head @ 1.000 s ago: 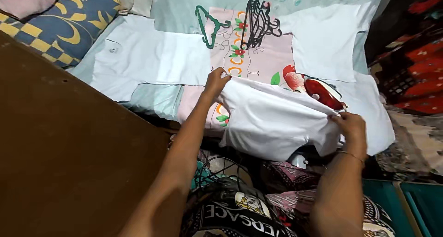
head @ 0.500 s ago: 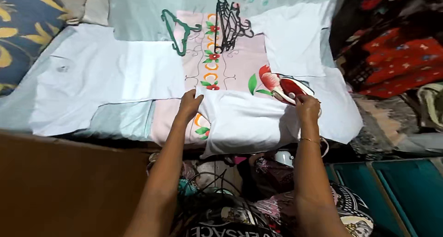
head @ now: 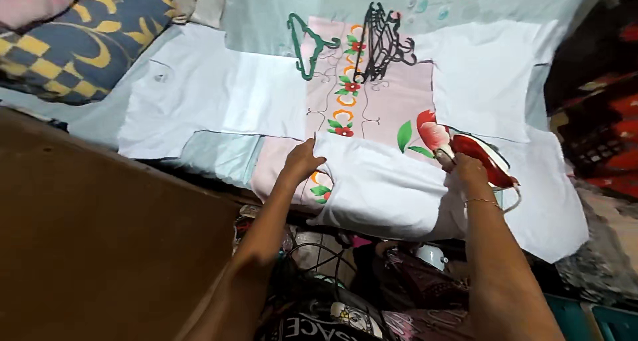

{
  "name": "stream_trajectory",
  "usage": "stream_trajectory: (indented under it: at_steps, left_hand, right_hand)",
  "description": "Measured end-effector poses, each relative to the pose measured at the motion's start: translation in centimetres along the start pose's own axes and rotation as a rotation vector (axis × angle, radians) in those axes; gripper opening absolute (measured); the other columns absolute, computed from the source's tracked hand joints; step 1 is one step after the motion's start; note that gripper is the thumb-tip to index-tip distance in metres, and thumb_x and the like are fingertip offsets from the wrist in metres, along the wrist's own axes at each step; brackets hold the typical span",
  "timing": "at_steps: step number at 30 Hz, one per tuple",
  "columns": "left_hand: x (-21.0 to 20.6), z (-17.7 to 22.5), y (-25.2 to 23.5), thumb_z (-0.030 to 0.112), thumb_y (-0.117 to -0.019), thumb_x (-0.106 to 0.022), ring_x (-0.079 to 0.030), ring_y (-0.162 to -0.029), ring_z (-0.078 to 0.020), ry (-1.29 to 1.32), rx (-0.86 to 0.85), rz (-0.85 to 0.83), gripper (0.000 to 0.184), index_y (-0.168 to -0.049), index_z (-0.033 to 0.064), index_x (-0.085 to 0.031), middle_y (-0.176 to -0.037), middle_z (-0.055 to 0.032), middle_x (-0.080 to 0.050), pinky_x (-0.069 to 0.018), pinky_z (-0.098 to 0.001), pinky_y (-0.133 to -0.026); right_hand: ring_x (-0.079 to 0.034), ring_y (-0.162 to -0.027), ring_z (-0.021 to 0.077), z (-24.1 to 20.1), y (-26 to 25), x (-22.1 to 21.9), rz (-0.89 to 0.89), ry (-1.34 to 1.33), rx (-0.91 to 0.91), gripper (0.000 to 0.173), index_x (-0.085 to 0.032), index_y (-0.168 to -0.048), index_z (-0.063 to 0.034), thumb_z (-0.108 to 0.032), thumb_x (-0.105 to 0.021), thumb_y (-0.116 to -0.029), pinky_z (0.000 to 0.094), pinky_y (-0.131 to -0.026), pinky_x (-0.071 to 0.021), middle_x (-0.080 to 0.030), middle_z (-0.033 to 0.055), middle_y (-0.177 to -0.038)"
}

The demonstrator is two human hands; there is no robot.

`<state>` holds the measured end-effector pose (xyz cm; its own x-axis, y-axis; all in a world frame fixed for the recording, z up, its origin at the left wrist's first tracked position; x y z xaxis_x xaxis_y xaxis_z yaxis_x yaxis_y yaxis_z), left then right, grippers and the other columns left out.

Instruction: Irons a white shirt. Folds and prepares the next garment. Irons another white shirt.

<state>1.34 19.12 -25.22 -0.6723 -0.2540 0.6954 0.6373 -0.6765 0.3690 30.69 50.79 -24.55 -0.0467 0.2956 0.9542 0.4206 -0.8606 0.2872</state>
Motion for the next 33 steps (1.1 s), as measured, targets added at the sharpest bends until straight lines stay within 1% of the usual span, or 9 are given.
stream_trajectory:
  at_steps: [4,10,12,14,17,20,26,31,33]
  left_hand:
    - [-0.1,-1.0,0.4,0.012,-0.0935,-0.073,-0.068,-0.099,-0.0384,0.087,-0.051,-0.060,0.057,-0.145,0.0027,-0.049,-0.105,-0.0222,-0.068,-0.0537,-0.0596,-0.091]
    - [0.0,-2.6,3.0,0.013,-0.0988,-0.067,-0.067,-0.103,-0.0348,0.079,-0.108,0.114,0.025,-0.118,-0.0026,-0.068,-0.110,-0.0212,-0.068,-0.0533,-0.0530,-0.094]
    - [-0.5,-2.7,3.9,0.012,-0.0982,-0.069,-0.068,-0.103,-0.0377,0.099,-0.174,0.194,0.025,-0.118,-0.0029,-0.069,-0.112,-0.0232,-0.068,-0.0546,-0.0556,-0.092]
    - [-0.9,-2.8,4.2,0.012,-0.0989,-0.068,-0.067,-0.108,-0.0372,0.100,-0.177,0.219,0.026,-0.120,-0.0031,-0.069,-0.117,-0.0234,-0.068,-0.0540,-0.0545,-0.096]
    - [-1.2,-2.7,4.1,0.012,-0.0999,-0.066,-0.066,-0.113,-0.0357,0.098,-0.162,0.215,0.026,-0.121,-0.0037,-0.069,-0.121,-0.0228,-0.067,-0.0523,-0.0517,-0.100]
    - [-1.3,-2.6,3.8,0.016,-0.1010,-0.065,-0.066,-0.110,-0.0356,0.109,-0.155,0.231,0.025,-0.116,-0.0040,-0.070,-0.116,-0.0224,-0.068,-0.0525,-0.0520,-0.099]
    - [-0.2,-3.4,3.8,0.013,-0.1029,-0.061,-0.068,-0.093,-0.0355,0.248,-0.120,0.190,0.019,-0.111,-0.0027,-0.068,-0.103,-0.0216,-0.069,-0.0543,-0.0561,-0.087]
    - [-0.6,-4.7,3.5,0.013,-0.1039,-0.061,-0.065,-0.071,-0.0237,0.377,-0.057,0.126,0.017,-0.112,-0.0011,-0.067,-0.099,-0.0171,-0.070,-0.0560,-0.0442,-0.070]
    - [-0.8,-4.9,3.5,0.013,-0.1035,-0.061,-0.064,-0.066,-0.0202,0.393,-0.049,0.116,0.016,-0.110,-0.0001,-0.067,-0.092,-0.0143,-0.070,-0.0569,-0.0414,-0.067]
  right_hand:
    - [-0.057,-0.121,0.0554,2.3,-0.3,3.4,0.058,-0.056,0.018,0.038,-0.061,-0.125,0.0107,-0.022,-0.057,-0.1053,0.0718,-0.101,-0.0413,-0.060,0.0387,-0.125]
    - [-0.055,-0.116,0.0608,3.3,4.5,11.6,0.202,-0.114,0.035,0.036,-0.060,-0.125,0.0117,-0.016,-0.062,-0.1022,0.0778,-0.096,-0.0375,-0.059,0.0427,-0.121]
    - [-0.056,-0.114,0.0581,2.9,7.3,13.9,0.263,-0.223,0.035,0.039,-0.059,-0.129,0.0086,-0.020,-0.061,-0.1026,0.0765,-0.095,-0.0381,-0.059,0.0415,-0.120]
    - [-0.062,-0.099,0.0446,1.7,10.1,14.9,0.303,-0.395,0.080,0.041,-0.059,-0.132,0.0030,-0.024,-0.062,-0.1015,0.0660,-0.087,-0.0475,-0.062,0.0333,-0.115]
    - [-0.061,-0.079,0.0182,-1.6,12.1,13.2,0.212,-0.591,0.228,0.038,-0.055,-0.133,0.0034,-0.018,-0.058,-0.1017,0.0419,-0.075,-0.0551,-0.062,0.0175,-0.103]
    - [-0.063,-0.077,0.0163,-6.5,12.5,9.1,0.044,-0.669,0.286,0.032,-0.056,-0.132,0.0057,-0.010,-0.054,-0.1038,0.0372,-0.073,-0.0568,-0.064,0.0169,-0.101]
    - [-0.064,-0.073,0.0193,-13.9,11.0,0.6,-0.184,-0.700,0.206,0.031,-0.060,-0.127,0.0038,-0.018,-0.057,-0.1051,0.0388,-0.071,-0.0564,-0.066,0.0162,-0.094]
    - [-0.065,-0.078,0.0295,-16.5,8.2,-0.9,-0.056,-0.678,0.109,0.037,-0.062,-0.124,0.0026,-0.030,-0.057,-0.1061,0.0498,-0.077,-0.0537,-0.067,0.0203,-0.095]
    - [-0.063,-0.073,0.0320,-17.0,6.3,-1.1,0.017,-0.708,0.106,0.042,-0.063,-0.120,0.0021,-0.036,-0.057,-0.1045,0.0533,-0.070,-0.0526,-0.065,0.0207,-0.091]
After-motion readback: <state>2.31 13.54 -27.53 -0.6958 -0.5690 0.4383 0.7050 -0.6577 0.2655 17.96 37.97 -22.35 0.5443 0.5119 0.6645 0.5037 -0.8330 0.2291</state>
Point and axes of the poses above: each hand's wrist, its own y-axis away from the middle knuckle, its own x-axis out of the back of the hand, z = x × y, the point moved 7 cm from there along -y, towards the middle knuckle
